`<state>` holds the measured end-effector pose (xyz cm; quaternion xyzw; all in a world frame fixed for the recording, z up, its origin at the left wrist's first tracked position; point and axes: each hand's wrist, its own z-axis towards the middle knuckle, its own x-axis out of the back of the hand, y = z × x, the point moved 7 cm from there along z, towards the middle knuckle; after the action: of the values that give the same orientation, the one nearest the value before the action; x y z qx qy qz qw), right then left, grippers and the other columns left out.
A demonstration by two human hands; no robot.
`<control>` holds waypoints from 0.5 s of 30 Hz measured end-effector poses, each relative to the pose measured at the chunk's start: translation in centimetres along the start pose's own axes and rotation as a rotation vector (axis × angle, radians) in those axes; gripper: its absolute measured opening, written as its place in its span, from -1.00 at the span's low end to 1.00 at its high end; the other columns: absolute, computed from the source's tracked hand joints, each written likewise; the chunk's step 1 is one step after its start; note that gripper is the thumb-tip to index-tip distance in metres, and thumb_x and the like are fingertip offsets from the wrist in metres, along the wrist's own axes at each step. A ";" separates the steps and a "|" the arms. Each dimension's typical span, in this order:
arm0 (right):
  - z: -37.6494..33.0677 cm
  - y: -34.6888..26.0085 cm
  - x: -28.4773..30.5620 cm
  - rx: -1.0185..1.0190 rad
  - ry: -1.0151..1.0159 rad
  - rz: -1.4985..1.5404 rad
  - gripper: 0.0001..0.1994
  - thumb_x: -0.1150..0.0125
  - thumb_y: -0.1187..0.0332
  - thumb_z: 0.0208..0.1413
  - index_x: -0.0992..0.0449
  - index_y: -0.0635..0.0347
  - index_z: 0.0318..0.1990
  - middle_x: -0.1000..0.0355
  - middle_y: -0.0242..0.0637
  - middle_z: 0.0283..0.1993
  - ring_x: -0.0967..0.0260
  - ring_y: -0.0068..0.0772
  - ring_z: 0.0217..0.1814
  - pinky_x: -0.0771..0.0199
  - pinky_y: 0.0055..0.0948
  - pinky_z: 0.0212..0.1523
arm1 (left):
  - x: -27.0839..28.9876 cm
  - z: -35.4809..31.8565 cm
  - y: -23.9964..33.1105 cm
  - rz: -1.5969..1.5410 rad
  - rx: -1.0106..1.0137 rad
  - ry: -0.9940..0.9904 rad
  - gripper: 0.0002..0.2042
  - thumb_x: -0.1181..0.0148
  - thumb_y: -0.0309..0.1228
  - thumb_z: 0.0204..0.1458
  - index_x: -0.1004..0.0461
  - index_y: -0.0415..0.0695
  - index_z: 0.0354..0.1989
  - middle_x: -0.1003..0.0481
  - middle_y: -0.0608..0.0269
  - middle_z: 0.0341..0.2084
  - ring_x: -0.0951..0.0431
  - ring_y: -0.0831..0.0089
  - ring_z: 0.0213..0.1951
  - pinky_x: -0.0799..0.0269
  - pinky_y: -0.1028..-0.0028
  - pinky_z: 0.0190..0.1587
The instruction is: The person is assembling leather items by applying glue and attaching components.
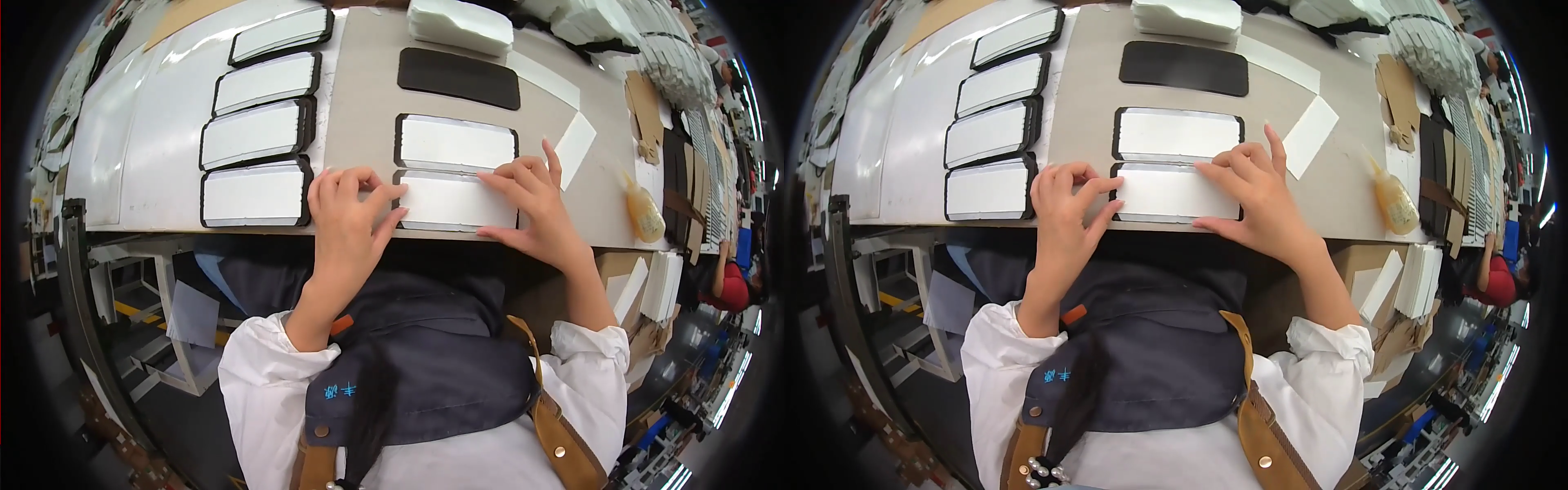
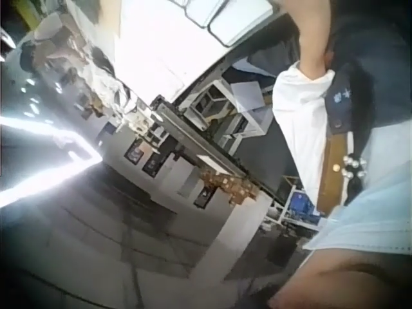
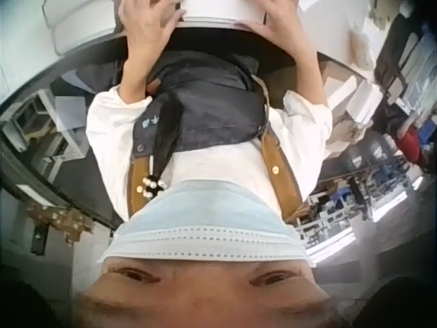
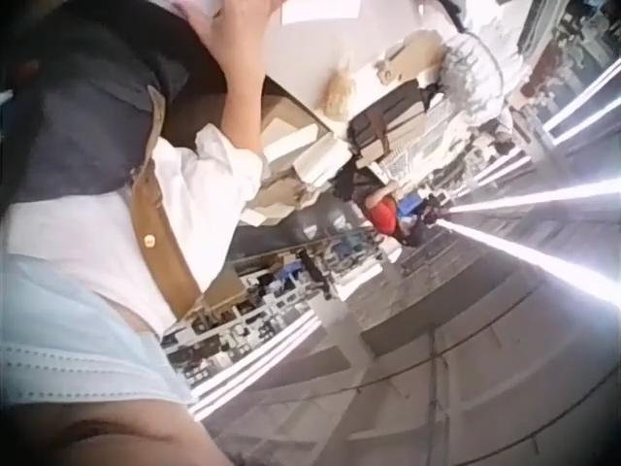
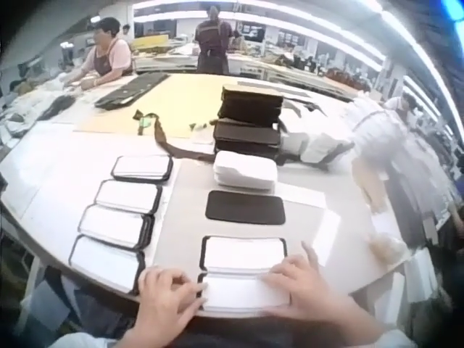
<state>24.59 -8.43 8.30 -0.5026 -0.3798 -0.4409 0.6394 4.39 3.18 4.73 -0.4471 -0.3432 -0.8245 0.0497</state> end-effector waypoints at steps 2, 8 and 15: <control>-0.5 1.6 0.0 -0.095 -0.002 0.116 -0.45 -0.52 0.32 0.00 -0.56 0.06 0.21 -0.46 -0.39 -0.10 -0.38 -0.29 0.14 0.30 0.15 0.63 | -0.1 0.0 0.1 0.012 -0.003 -0.011 -0.73 -0.45 -0.39 0.03 -0.66 0.04 -0.06 -0.41 0.28 -0.13 -0.38 0.18 0.05 -0.10 -0.01 0.34; -2.1 4.4 -0.5 -0.269 0.038 0.391 -0.59 -0.31 0.46 0.19 -0.55 0.06 0.21 -0.44 -0.47 -0.19 -0.43 -0.43 0.04 0.35 0.09 0.63 | -0.2 0.1 0.4 0.029 0.008 -0.041 -0.74 -0.45 -0.40 0.04 -0.65 0.05 -0.07 -0.41 0.30 -0.13 -0.38 0.16 0.06 -0.10 -0.02 0.36; -2.5 5.3 -1.4 -0.327 0.033 0.418 -0.65 -0.28 0.47 0.21 -0.59 0.05 0.15 -0.42 -0.51 -0.23 -0.45 -0.50 0.00 0.36 0.10 0.63 | -0.2 0.0 0.7 0.041 0.014 -0.045 -0.72 -0.44 -0.39 0.04 -0.66 0.02 -0.04 -0.40 0.25 -0.10 -0.38 0.23 0.02 -0.12 0.16 0.28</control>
<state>29.29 -10.04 4.89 -0.6595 -0.1810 -0.3631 0.6329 4.82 2.60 4.96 -0.4722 -0.3407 -0.8106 0.0622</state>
